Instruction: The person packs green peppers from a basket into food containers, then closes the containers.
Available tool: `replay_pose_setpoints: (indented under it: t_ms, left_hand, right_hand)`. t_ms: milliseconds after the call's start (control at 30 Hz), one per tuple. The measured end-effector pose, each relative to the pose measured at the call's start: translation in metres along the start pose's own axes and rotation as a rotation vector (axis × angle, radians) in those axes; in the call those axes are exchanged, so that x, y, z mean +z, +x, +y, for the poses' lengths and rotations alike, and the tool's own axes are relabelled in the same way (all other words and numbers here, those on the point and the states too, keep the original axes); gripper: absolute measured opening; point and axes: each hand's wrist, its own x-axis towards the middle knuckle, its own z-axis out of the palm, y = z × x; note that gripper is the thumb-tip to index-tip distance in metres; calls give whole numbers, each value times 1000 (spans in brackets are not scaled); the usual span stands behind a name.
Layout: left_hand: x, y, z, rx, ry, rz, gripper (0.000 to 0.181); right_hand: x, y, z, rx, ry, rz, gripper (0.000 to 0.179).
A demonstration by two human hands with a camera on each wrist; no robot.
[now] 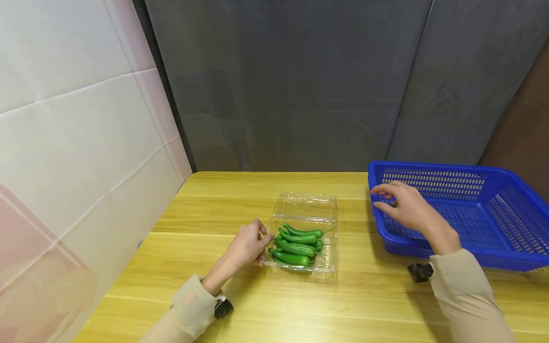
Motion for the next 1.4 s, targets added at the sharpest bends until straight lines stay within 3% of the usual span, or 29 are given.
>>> replay_pose_setpoints:
  t_ms: [333, 767, 1133, 1400]
  left_hand:
    - [0, 0, -1, 7, 18, 3, 24]
    - [1, -2, -1, -9, 16, -2, 26]
    - [1, -1, -1, 5, 7, 8, 22]
    - [2, -1, -1, 5, -8, 9, 21]
  right_hand:
    - [-1, -3, 10, -36, -53, 49, 25]
    - [1, -13, 31, -15, -89, 20, 32]
    - [-4, -19, 45, 157, -80, -101, 37]
    - [-10, -24, 60, 200, -123, -133, 40]
